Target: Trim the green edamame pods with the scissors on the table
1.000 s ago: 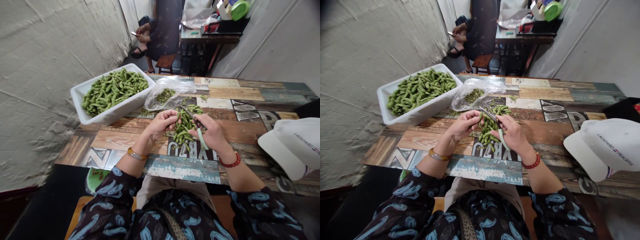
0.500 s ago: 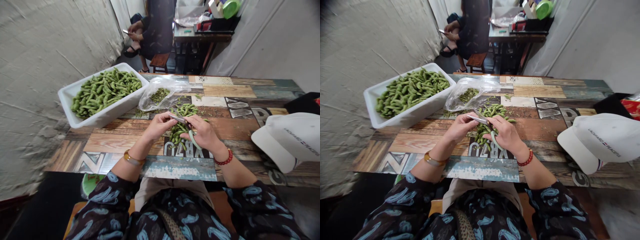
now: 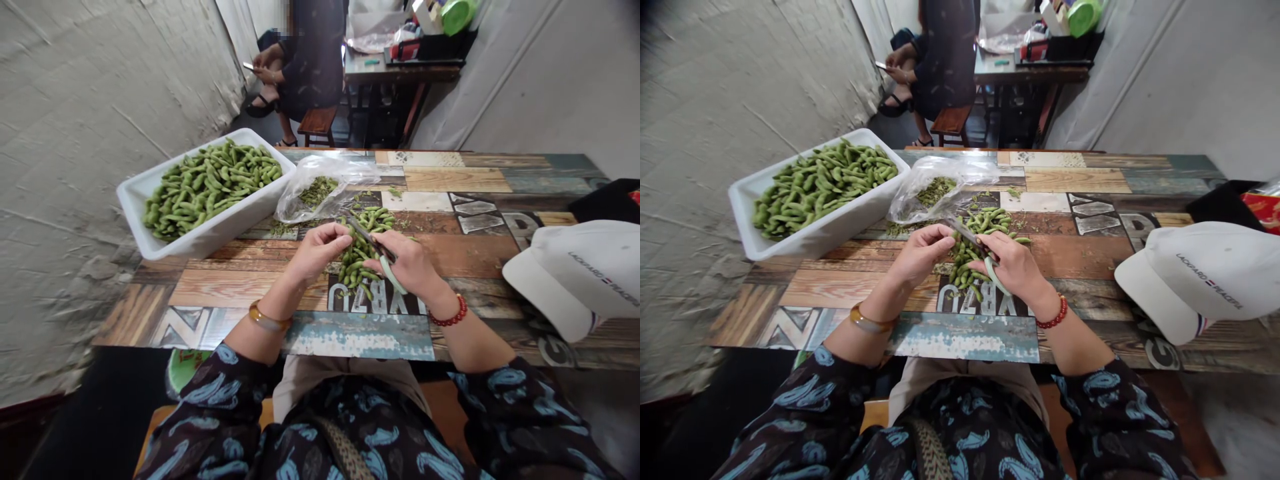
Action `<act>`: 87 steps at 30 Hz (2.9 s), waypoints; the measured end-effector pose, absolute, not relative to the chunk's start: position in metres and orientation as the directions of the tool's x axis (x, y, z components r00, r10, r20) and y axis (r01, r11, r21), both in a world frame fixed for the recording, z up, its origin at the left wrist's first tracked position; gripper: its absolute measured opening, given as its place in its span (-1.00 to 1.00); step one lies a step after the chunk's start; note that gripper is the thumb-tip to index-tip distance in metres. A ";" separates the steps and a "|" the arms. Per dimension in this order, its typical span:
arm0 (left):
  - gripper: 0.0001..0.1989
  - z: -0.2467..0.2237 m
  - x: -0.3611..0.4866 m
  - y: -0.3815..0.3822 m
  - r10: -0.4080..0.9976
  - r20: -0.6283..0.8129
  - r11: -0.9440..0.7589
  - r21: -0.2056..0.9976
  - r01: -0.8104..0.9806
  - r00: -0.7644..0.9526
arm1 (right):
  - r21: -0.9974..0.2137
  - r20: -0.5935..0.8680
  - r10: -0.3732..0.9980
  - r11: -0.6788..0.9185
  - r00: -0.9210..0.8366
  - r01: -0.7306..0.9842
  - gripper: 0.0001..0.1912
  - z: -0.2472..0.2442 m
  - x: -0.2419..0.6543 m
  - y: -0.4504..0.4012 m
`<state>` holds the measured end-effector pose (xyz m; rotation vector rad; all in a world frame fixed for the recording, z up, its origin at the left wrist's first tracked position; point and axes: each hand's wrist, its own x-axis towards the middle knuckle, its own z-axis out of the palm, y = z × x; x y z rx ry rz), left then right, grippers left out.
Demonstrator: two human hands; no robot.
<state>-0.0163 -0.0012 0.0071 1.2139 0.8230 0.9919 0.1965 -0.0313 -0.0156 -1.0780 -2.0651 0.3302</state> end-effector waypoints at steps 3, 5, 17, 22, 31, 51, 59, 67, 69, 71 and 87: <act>-0.67 0.008 -0.015 -0.001 0.926 -0.086 0.202 0.936 -0.288 0.369 | -0.550 0.539 0.801 0.569 -0.260 0.612 -0.52 -0.017 0.198 -0.028; -0.67 0.009 -0.015 -0.001 0.924 -0.086 0.218 0.918 -0.330 0.372 | -0.549 0.542 0.804 0.558 -0.244 0.622 -0.51 -0.017 0.199 -0.027; -0.65 0.011 -0.016 0.000 0.937 -0.070 0.221 0.877 -0.426 0.343 | -0.540 0.539 0.782 0.605 -0.312 0.584 -0.49 -0.016 0.194 -0.031; -0.63 0.010 -0.015 0.000 0.936 -0.045 0.200 0.884 -0.422 0.349 | -0.553 0.515 0.786 0.609 -0.342 0.568 -0.48 -0.017 0.193 -0.033; -0.66 0.008 -0.015 -0.001 0.925 -0.034 0.199 0.892 -0.406 0.378 | -0.537 0.522 0.777 0.620 -0.352 0.573 -0.50 -0.018 0.193 -0.032; -0.86 -0.005 -0.022 0.011 0.941 0.027 -0.140 0.939 0.314 0.338 | -0.556 0.544 0.806 0.553 -0.231 0.621 -0.52 -0.013 0.202 -0.026; -0.84 -0.019 -0.017 0.011 0.877 0.051 -0.367 0.711 0.599 0.478 | -0.541 0.551 0.801 0.556 -0.233 0.632 -0.54 -0.015 0.201 -0.025; -0.83 -0.004 -0.018 0.007 0.920 -0.023 -0.021 0.994 0.108 0.391 | -0.524 0.567 0.788 0.571 -0.242 0.631 -0.54 -0.015 0.202 -0.026; -0.77 0.002 -0.020 0.005 0.922 -0.059 0.065 0.998 -0.003 0.383 | -0.512 0.575 0.778 0.584 -0.254 0.629 -0.54 -0.015 0.202 -0.026; -0.71 0.007 -0.021 0.004 0.906 -0.107 0.162 0.982 -0.099 0.410 | -0.500 0.580 0.769 0.596 -0.267 0.629 -0.54 -0.014 0.202 -0.026; -0.65 0.001 -0.018 0.003 0.953 -0.091 0.164 0.956 -0.243 0.288 | -0.520 0.452 0.784 0.619 -0.425 0.589 -0.45 -0.012 0.200 -0.032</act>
